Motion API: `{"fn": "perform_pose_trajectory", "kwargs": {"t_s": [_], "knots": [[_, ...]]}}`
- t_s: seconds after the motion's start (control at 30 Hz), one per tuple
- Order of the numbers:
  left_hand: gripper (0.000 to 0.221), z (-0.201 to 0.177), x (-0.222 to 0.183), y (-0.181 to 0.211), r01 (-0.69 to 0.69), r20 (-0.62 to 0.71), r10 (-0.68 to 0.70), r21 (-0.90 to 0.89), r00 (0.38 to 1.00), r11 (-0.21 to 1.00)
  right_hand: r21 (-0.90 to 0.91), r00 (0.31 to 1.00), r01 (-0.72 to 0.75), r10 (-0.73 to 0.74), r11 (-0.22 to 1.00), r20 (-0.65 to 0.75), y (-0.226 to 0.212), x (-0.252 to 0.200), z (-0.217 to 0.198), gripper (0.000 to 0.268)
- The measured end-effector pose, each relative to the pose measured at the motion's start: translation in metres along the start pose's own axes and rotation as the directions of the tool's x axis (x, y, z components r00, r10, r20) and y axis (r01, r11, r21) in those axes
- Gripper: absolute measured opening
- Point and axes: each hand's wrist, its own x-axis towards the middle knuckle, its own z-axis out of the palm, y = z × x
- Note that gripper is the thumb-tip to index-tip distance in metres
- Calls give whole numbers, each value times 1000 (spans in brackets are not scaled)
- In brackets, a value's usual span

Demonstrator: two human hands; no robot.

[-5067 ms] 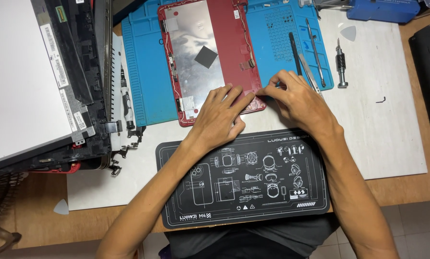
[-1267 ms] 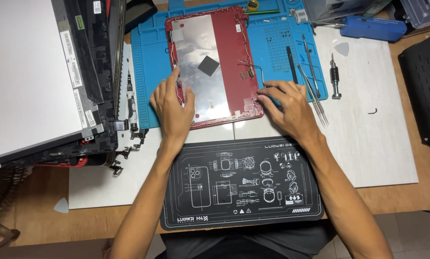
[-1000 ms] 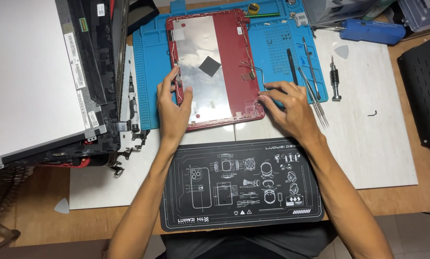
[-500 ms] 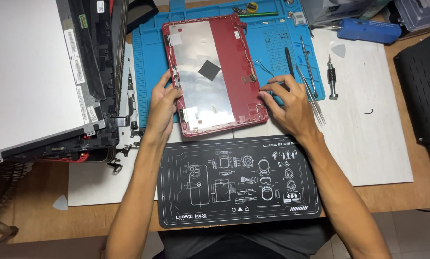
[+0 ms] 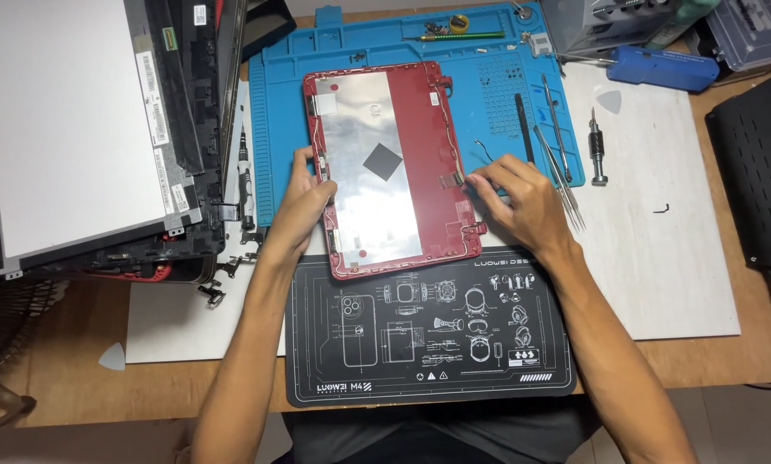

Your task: Routing and seating internal cables into the guide channels of a laptop display assembly.

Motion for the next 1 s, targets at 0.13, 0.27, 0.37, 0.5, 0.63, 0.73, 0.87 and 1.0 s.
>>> {"fn": "perform_pose_trajectory", "kwargs": {"t_s": [0.13, 0.27, 0.37, 0.5, 0.63, 0.73, 0.87, 1.0], "knots": [[65, -3, 7, -4, 15, -41, -9, 133, 999, 991, -6, 1000, 7, -7, 1000, 12, 1, -1, 2, 13], [70, -2, 3, -4, -106, -141, 199, 490, 970, 865, -61, 998, 48, -45, 997, 46, -8, 0, -2, 10], [73, 7, -1, 8, -148, -169, 306, 600, 937, 786, -112, 994, 89, -80, 990, 79, -18, 4, -4, 9], [75, 13, 0, -5, -263, -37, 404, 705, 914, 659, -158, 995, 55, -41, 986, 88, -16, -1, -3, 9], [74, 16, -3, -20, -231, -15, 395, 790, 919, 567, -180, 996, 60, -47, 982, 72, -18, 2, -4, 8], [68, 12, -12, -25, -222, -4, 396, 823, 918, 523, -193, 997, 76, -73, 978, 22, -17, 1, -3, 7], [45, -9, -55, -7, -252, 62, 460, 897, 886, 363, -179, 992, 122, -126, 976, -11, -29, 1, -4, 3], [28, -39, -107, 18, -147, 110, 488, 989, 866, 37, -138, 975, 222, -222, 965, 18, -50, 1, -1, 2]]}}
